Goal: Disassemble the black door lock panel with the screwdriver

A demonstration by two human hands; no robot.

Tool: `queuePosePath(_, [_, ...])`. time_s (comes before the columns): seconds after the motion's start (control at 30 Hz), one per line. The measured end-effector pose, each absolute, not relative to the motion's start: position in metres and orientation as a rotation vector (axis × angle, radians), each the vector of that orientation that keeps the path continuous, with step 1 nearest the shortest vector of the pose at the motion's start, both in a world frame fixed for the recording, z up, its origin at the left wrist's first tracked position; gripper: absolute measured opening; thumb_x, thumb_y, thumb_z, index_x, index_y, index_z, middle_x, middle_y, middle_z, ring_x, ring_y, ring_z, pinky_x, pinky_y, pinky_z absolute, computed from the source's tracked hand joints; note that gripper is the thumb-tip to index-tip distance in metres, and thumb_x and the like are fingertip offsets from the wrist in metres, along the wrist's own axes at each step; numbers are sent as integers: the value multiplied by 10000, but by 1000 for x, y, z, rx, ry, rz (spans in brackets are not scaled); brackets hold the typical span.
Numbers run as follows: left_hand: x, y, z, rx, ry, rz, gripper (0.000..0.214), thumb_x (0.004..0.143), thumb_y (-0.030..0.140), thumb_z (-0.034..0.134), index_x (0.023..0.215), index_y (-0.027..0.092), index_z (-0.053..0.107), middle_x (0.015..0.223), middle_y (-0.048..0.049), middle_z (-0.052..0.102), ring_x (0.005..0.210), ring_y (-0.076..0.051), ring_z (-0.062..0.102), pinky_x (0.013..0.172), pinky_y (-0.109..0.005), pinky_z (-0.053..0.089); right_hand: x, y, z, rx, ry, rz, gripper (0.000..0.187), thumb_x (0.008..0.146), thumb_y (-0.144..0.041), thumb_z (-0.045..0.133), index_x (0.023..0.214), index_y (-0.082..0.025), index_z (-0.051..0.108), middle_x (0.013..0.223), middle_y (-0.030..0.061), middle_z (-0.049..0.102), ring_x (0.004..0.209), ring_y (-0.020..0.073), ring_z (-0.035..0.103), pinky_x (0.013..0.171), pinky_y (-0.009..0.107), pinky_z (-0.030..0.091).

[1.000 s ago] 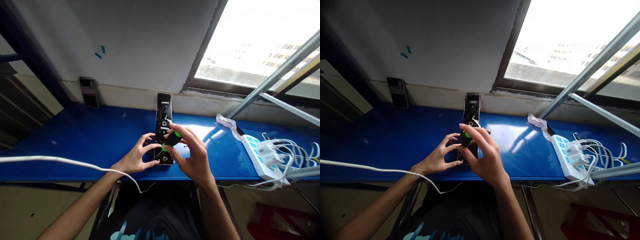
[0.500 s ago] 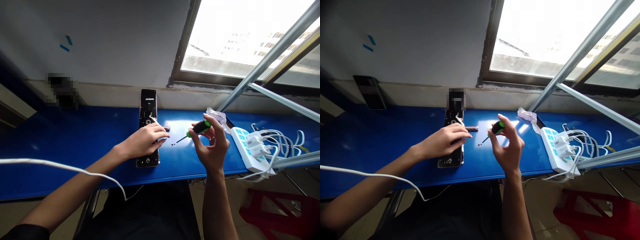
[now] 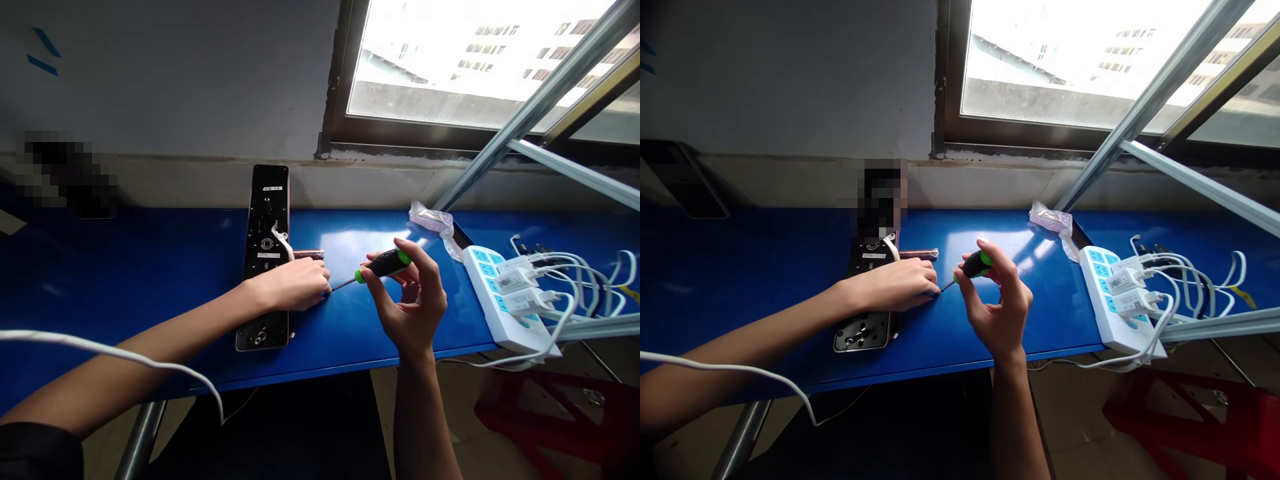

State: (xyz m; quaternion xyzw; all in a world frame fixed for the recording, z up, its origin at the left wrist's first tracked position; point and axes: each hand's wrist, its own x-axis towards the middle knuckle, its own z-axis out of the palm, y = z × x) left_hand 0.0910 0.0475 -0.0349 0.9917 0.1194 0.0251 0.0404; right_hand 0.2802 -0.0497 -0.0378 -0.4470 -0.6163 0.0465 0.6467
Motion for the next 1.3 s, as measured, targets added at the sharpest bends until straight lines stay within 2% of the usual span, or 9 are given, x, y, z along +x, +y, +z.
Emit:
queuePosePath(0.2, [90, 50, -30, 3011, 365, 56, 147, 944, 172, 650, 873, 191, 777, 922, -77, 753, 917, -249, 681, 864, -375, 535, 286, -45, -35, -993, -1382, 78, 621, 790, -66, 795, 1348, -281, 628, 1163, 53, 733, 952, 248, 787, 777, 415, 693])
queuePosePath(0.33, [91, 52, -26, 2947, 497, 214, 124, 953, 248, 687, 1026, 201, 776, 1020, -74, 757, 1012, -251, 682, 948, -388, 541, 286, -47, -18, -930, -1344, 63, 627, 797, -68, 795, 1351, -306, 622, 1154, 40, 712, 925, 249, 787, 758, 434, 707])
queuePosePath(0.43, [90, 52, -26, 2907, 551, 341, 139, 953, 275, 704, 1043, 193, 771, 1038, -78, 760, 1023, -252, 685, 919, -383, 560, 280, -49, -5, -873, -1315, 58, 645, 786, -39, 794, 1347, -310, 629, 1205, 57, 679, 925, 259, 782, 765, 458, 712])
queuePosePath(0.53, [87, 49, -26, 2899, 518, 451, 111, 978, 237, 673, 976, 195, 776, 965, -58, 768, 959, -220, 700, 922, -371, 556, 274, -50, 6, -850, -1330, 35, 648, 776, -22, 796, 1336, -310, 642, 1259, 66, 652, 928, 261, 778, 794, 476, 712])
queuePosePath(0.67, [74, 44, -18, 2964, 554, 521, 147, 991, 230, 664, 909, 179, 774, 905, -52, 763, 900, -206, 705, 850, -346, 548, 268, -44, 15, -758, -1410, -6, 683, 734, -38, 832, 1341, -288, 644, 1184, 56, 688, 874, 269, 787, 737, 495, 722])
queuePosePath(0.83, [50, 41, 0, 3090, 594, 482, 173, 961, 279, 718, 839, 165, 764, 854, -44, 748, 821, -204, 694, 721, -325, 504, 254, -35, 26, -640, -1459, 75, 727, 704, -2, 848, 1356, -250, 645, 1105, 49, 721, 863, 281, 795, 755, 509, 722])
queuePosePath(0.97, [32, 38, 5, 3138, 575, 505, 249, 943, 329, 740, 766, 154, 743, 804, -47, 737, 791, -210, 690, 731, -343, 512, 242, -33, 31, -582, -1522, 160, 753, 717, 47, 813, 1386, -238, 619, 1077, 58, 735, 885, 291, 792, 755, 512, 714])
queuePosePath(1.13, [17, 31, 3, 3084, 563, 587, 186, 954, 279, 730, 827, 148, 764, 861, -62, 764, 908, -227, 716, 839, -365, 537, 236, -28, 31, -528, -1553, 236, 757, 723, 74, 796, 1402, -198, 601, 1061, 71, 745, 909, 293, 789, 767, 500, 703])
queuePosePath(1.3, [12, 27, -4, 2992, 618, 654, 203, 966, 308, 714, 853, 146, 762, 860, -57, 755, 818, -206, 694, 765, -350, 524, 237, -21, 27, -495, -1560, 242, 741, 741, 83, 771, 1402, -206, 600, 1062, 37, 733, 923, 259, 793, 785, 446, 706])
